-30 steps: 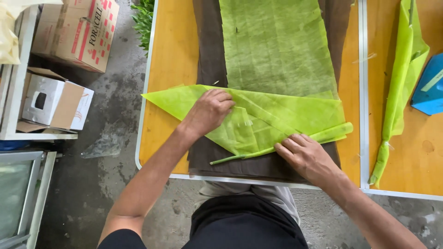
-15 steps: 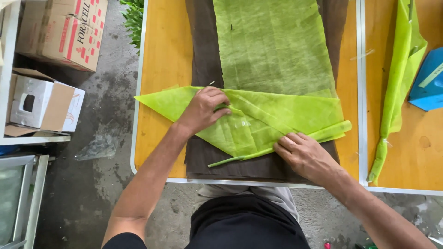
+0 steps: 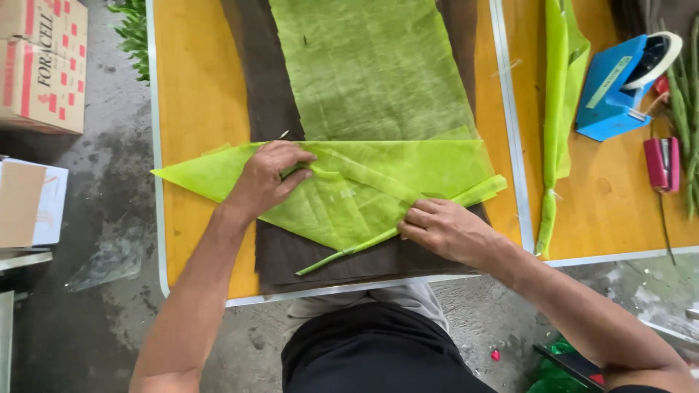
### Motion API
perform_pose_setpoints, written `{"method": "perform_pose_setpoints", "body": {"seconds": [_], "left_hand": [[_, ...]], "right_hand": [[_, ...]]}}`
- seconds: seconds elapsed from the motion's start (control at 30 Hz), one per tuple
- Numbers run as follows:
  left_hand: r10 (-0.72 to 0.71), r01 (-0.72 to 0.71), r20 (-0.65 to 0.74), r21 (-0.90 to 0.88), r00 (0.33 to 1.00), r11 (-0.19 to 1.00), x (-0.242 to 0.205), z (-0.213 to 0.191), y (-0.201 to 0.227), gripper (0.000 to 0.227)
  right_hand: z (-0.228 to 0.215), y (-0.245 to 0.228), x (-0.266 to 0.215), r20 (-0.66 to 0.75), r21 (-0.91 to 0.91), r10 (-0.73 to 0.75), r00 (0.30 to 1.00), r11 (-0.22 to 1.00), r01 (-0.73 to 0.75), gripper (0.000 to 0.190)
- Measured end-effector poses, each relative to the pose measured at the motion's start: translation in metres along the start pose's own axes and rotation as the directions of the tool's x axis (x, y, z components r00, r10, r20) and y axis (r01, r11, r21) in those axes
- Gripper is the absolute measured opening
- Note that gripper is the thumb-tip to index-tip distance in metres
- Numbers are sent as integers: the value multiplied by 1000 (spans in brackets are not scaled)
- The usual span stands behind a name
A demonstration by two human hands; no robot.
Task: The person folds a sheet of lime-green tissue paper on a table, creating a cone shape. They fold the edges inward and tuck the bottom to secure the shape, then lift the finished cone to display it.
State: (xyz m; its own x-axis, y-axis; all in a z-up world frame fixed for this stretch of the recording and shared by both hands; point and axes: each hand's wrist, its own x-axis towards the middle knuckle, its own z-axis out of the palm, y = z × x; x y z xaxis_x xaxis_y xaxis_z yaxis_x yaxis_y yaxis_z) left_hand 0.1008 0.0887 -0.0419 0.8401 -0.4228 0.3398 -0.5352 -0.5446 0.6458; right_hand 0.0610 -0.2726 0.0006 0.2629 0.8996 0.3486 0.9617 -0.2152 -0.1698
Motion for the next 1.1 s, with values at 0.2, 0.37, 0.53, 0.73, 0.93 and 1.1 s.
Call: {"method": "perform_pose_setpoints", "body": {"seconds": [0.2,0.37,0.53,0.73,0.93,1.1], "left_hand": [[115,-114,2,82,993,990,-13,-2,0,10],[135,-135,-25,17,990,991,-15,-6,6,6],[154,-154,-16,-11,988,988,-11,-8,8,5],[122,-122,-6,-18,993,992,-10,-10,10,6],[90,-90,-18,-34,996,995,-9,-9,12,6],[125,-127,-30,-65,992,990,-11,-9,6,7]], "right_hand": [[6,-5,4,68,-37,83,994,996,-80,18],[9,-11,3,-44,-106,3,999,994,-8,24],[1,-15,10,-78,-193,-39,996,981,23,23],[-10,-5,10,-24,-72,-117,993,991,115,26],[-7,12,-7,196,213,-58,979,977,15,18],[16,14,-23,236,187,52,970,978,-98,30]]}}
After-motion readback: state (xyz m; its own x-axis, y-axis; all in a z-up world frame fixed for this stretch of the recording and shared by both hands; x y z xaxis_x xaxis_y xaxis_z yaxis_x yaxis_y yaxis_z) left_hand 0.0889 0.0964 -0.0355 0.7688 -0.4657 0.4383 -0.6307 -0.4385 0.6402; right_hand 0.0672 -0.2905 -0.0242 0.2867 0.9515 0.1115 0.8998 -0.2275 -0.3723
